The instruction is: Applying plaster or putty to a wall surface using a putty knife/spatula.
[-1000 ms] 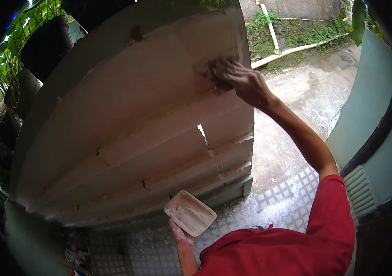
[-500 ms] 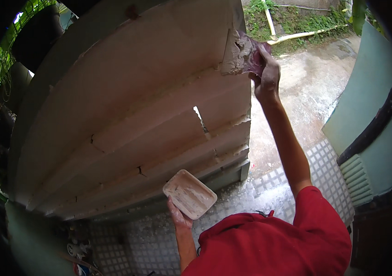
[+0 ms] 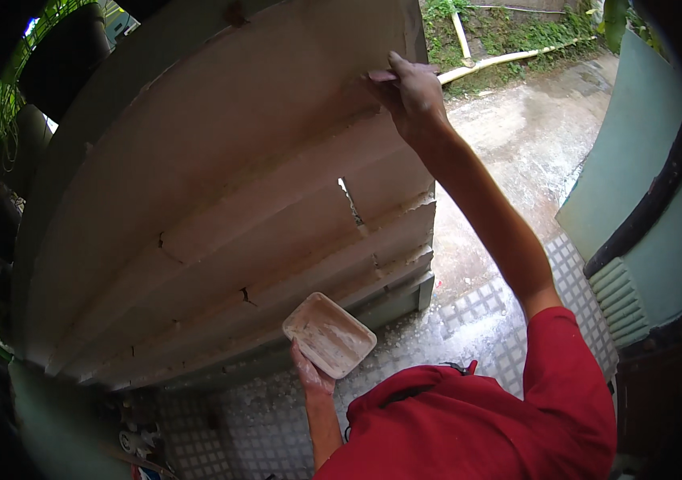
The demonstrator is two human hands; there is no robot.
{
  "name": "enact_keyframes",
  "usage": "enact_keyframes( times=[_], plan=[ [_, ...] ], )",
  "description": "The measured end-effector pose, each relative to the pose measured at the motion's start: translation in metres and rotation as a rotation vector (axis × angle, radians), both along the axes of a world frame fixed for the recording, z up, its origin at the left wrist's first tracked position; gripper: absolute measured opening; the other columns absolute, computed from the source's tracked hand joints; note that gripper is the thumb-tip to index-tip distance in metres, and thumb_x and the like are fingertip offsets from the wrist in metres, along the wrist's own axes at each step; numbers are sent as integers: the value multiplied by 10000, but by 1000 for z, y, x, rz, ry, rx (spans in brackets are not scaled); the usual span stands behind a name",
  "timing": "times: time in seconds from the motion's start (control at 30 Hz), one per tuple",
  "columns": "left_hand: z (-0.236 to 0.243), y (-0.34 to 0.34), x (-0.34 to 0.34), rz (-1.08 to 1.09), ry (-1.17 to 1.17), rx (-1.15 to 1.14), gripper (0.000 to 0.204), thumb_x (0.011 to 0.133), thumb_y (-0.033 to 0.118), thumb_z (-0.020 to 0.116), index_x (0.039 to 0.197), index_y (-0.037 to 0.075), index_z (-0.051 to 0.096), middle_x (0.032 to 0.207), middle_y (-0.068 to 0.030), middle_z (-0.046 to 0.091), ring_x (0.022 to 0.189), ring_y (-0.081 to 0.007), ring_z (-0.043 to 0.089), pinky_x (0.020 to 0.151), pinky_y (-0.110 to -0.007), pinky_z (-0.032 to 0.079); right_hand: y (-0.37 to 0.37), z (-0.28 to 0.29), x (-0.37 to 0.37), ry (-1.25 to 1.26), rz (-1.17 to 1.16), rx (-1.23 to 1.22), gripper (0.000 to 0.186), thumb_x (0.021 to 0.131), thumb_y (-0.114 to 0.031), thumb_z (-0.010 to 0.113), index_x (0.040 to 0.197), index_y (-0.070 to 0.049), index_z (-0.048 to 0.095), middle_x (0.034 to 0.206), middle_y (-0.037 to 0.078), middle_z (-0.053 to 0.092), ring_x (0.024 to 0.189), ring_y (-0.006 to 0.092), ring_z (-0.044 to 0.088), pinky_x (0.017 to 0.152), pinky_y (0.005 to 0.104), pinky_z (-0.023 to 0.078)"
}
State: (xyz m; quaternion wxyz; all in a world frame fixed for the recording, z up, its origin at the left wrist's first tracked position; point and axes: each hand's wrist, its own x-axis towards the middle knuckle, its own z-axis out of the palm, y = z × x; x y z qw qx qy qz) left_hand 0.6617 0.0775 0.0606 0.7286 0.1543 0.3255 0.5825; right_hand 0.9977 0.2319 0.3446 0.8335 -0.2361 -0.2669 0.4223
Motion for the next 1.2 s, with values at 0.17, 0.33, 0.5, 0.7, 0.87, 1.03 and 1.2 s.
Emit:
enact_keyframes(
  times=[0.17, 0.33, 0.5, 0.7, 0.87, 1.03, 1.2],
  plan=[
    [3, 0, 1, -19, -32, -10, 576, 936, 464, 446, 1388, 113, 380, 1367, -80, 465, 1228, -282, 475, 1039, -454, 406, 22, 32, 4, -79, -119, -69, 307, 975, -162, 459, 1039, 132, 522, 985, 236, 632, 845, 285, 667, 771, 332, 593],
    [3, 0, -5, -57, -43, -18, 570, 937, 452, 446, 1390, 113, 377, 1380, -85, 455, 1240, -286, 466, 1052, -459, 391, 4, 58, -4, -330, -122, 97, 311, 960, -185, 501, 1067, 105, 538, 980, 177, 635, 829, 229, 661, 776, 347, 592],
    [7, -8, -6, -40, -58, 0, 580, 933, 453, 454, 1395, 112, 370, 1387, -85, 450, 1246, -289, 461, 1055, -458, 387, -31, 3, 37, -687, -355, 25, 216, 923, -198, 567, 871, 2, 632, 688, 32, 596, 608, 126, 593, 574, 258, 526],
    [-12, -16, -24, -23, -41, 22, 603, 924, 475, 464, 1406, 128, 361, 1391, -80, 448, 1258, -283, 454, 1057, -467, 381, -2, -14, 80, -908, -791, -91, 269, 915, -269, 589, 858, -18, 667, 647, 63, 612, 563, 132, 555, 543, 332, 465],
    [-6, -25, -25, 14, -21, 82, 584, 924, 473, 472, 1387, 128, 384, 1375, -72, 460, 1247, -279, 463, 1050, -457, 391, 22, 0, 22, -1028, -1120, 123, 202, 936, -166, 528, 888, -24, 664, 625, 189, 580, 514, 238, 543, 519, 369, 436],
    [0, -25, -31, 29, -14, 82, 573, 927, 469, 469, 1376, 122, 396, 1361, -65, 473, 1233, -275, 473, 1042, -449, 399, 5, 9, -55, -1096, -817, 130, 227, 874, -45, 531, 1052, -51, 671, 867, 250, 615, 840, 375, 655, 693, 401, 520],
    [-1, -19, -12, 6, -22, 82, 568, 924, 469, 472, 1371, 126, 402, 1353, -62, 481, 1220, -272, 482, 1033, -451, 406, 11, 12, 27, -1029, -1152, 428, 309, 853, 20, 447, 1071, -27, 661, 911, 212, 665, 816, 333, 681, 680, 391, 546]
  ],
)
